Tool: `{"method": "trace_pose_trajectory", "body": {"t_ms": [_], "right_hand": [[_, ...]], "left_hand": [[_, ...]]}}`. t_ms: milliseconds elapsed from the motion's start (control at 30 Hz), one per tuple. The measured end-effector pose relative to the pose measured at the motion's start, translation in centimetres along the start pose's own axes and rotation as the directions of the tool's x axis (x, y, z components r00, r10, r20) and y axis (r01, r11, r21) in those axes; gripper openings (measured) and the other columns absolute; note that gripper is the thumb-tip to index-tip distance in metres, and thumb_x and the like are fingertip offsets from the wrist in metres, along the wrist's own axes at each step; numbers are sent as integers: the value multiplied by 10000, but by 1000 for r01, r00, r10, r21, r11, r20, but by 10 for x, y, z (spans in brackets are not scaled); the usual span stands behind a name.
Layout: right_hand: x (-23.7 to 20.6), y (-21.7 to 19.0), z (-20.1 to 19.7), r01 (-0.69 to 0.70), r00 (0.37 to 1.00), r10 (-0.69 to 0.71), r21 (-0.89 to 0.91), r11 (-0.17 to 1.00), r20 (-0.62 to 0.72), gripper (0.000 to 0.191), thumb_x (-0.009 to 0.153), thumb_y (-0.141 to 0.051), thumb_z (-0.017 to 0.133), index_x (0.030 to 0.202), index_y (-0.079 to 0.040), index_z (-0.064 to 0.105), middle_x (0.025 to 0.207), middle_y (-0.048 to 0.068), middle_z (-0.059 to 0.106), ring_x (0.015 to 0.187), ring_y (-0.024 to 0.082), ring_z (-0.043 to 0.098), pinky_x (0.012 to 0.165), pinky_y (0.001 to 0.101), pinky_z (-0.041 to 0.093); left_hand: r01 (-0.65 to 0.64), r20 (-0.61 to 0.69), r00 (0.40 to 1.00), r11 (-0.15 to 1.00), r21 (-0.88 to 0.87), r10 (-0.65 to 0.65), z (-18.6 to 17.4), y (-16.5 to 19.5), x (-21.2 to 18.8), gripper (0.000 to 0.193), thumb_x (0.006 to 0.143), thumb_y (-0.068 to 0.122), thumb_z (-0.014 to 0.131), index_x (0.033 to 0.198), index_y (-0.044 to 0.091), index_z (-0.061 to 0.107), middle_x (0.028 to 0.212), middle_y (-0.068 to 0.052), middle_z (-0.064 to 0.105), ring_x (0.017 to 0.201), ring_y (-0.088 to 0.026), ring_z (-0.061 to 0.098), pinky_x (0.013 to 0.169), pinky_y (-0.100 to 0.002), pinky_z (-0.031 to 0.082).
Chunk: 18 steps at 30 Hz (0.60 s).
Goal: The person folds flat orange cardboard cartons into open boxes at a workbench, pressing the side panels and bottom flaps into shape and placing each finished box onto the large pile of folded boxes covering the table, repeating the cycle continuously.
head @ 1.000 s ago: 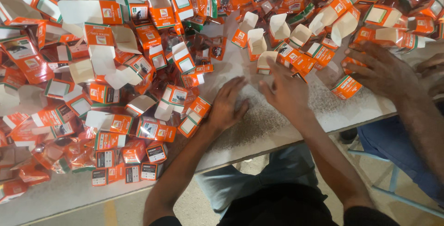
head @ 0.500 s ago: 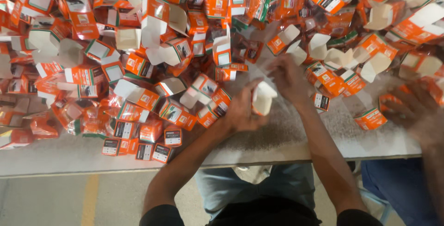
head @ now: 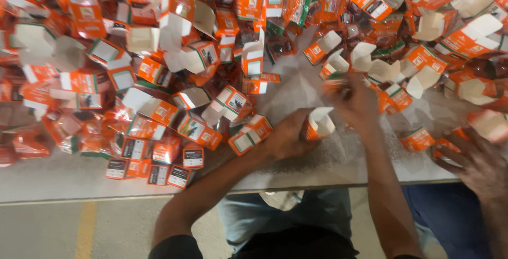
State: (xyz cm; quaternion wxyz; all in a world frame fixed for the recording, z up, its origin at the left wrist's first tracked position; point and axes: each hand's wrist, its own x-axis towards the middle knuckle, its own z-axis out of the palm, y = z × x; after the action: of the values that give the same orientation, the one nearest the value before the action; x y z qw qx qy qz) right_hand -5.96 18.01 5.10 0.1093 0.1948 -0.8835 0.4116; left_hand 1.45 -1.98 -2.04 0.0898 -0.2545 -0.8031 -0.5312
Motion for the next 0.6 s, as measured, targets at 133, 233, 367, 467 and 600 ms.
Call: {"method": "trace_pose_trajectory", "body": {"t_ms": [133,233,367,467,600], "right_hand": [[-67,5,-25,-104,979,202,753,650,-40,473,978,-61,668,1427,-92,522,1182,74,699,1041,160,718,831,318,634],[-95,-12,7,30,994,56,757,653,-88,433,1002,-69,708,1411,-81,565,1464,86,585,1286,180,638,1033,324,580],[-98,-31,31,-11,973,3,-32,999,-231,417,883,-100,756,1292,-67,680,1301,114,635,1024,274,640,868,383,541],[-91,-35,29,38,963,-125,-337,941,-239,312,815,-157,819,1114,-93,760,1256,120,632,1048,366,593,880,456,504],[-83,-33,23,19,986,-90,-437,899,-141,233,917,-252,800,1060,-90,715,1276,81,658,1155,340,604,987,485,502]], "left_hand": [[184,-7,983,978,-98,-185,3,-15,10,792,746,234,875,1411,29,498,1207,-178,694,1115,-337,693,944,-421,571],[7,-13,1000,1000,1,-7,-1,-20,14,792,732,225,896,1396,42,505,1226,-174,693,1130,-389,659,978,-454,528],[-82,36,996,996,39,81,-8,-15,14,746,742,216,909,1368,42,544,1231,-169,684,1137,-400,649,987,-462,516],[-99,46,994,995,5,99,-13,-9,14,718,728,162,873,1367,47,564,1242,-161,692,1150,-395,650,1000,-459,518],[-109,80,991,994,-4,109,-16,-6,15,695,730,151,855,1355,47,572,1204,-153,701,1125,-389,654,986,-456,526]]}}
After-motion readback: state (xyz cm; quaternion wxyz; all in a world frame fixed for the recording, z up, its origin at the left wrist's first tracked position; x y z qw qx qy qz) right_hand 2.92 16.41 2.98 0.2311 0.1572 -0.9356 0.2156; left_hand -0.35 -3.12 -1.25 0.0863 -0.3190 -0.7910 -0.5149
